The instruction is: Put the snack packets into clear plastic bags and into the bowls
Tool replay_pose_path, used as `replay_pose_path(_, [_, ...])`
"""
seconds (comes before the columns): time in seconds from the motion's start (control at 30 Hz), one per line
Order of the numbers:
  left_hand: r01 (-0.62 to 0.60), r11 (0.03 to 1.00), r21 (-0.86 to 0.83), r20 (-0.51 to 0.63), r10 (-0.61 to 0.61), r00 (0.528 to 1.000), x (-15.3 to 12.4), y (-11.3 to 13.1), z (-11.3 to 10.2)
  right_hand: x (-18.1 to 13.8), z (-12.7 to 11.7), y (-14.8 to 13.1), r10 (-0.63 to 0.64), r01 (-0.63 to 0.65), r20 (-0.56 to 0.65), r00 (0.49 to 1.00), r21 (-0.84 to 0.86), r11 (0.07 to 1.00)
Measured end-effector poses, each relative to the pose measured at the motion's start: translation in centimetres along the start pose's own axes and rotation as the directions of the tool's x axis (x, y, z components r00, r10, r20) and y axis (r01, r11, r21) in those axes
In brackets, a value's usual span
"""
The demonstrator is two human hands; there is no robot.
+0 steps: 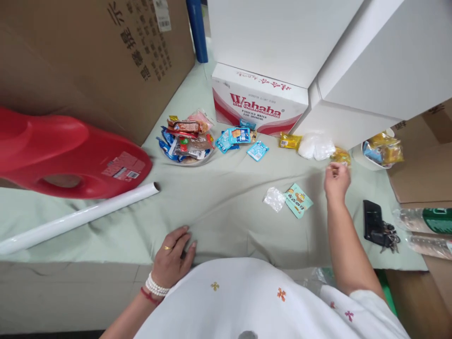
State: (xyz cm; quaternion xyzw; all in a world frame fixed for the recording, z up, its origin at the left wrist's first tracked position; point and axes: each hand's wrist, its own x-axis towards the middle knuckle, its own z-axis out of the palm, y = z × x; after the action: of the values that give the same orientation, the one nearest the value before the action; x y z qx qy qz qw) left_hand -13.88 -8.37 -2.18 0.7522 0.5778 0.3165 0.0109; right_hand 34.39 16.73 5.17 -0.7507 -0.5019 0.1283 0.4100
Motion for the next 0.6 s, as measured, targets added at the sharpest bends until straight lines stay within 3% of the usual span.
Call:
replay_pose_path(0.07, [-0.002,1.000,-0.011,-0.010,0.002,1.000,-0.1,0.0,0.0,-4.1,1.0,-1.0,-0.123,0.120,0.265,0.956,0.025,0.992])
replay_pose_path(0.13, [0.014,0.999,-0.039,-0.014,-0.014,1.000,-0.1,-0.1,-0.2,-8.1,2.3,-1.8,-0.224,0.258,0.494,0.840,0.000,0.966])
replay_pose_path(0.2, [0.070,0.992,-0.108,-0.013,-0.072,0.997,0.4,0.0,-0.6,-11.2,3.5,-2.4,-0.253,0.381,0.634,0.731,-0.072,0.922])
replay_pose_path(0.23, [0.124,0.980,-0.158,-0.006,-0.126,0.992,1.0,0.1,-0.8,-12.2,3.9,-2.6,-0.253,0.418,0.663,0.705,-0.099,0.903])
replay_pose_path(0.3, [0.267,0.925,-0.271,0.053,-0.262,0.963,2.7,0.8,-0.9,-13.7,4.4,-2.9,-0.281,0.427,0.641,0.715,-0.082,0.900])
replay_pose_path(0.37, [0.418,0.827,-0.375,0.185,-0.375,0.908,5.1,2.1,-0.5,-14.7,4.3,-3.2,-0.352,0.412,0.578,0.737,0.030,0.911])
replay_pose_path(0.43, [0.529,0.703,-0.475,0.314,-0.426,0.848,7.9,4.0,0.7,-15.7,4.0,-3.8,-0.419,0.400,0.544,0.727,0.160,0.902])
replay_pose_path(0.5, [0.581,0.560,-0.590,0.402,-0.420,0.813,10.6,5.9,2.4,-16.9,3.7,-4.6,-0.474,0.400,0.560,0.680,0.259,0.879])
replay_pose_path(0.6, [0.629,0.396,-0.670,0.560,-0.287,0.777,13.6,8.2,5.1,-18.4,3.0,-5.7,-0.531,0.404,0.567,0.630,0.344,0.847])
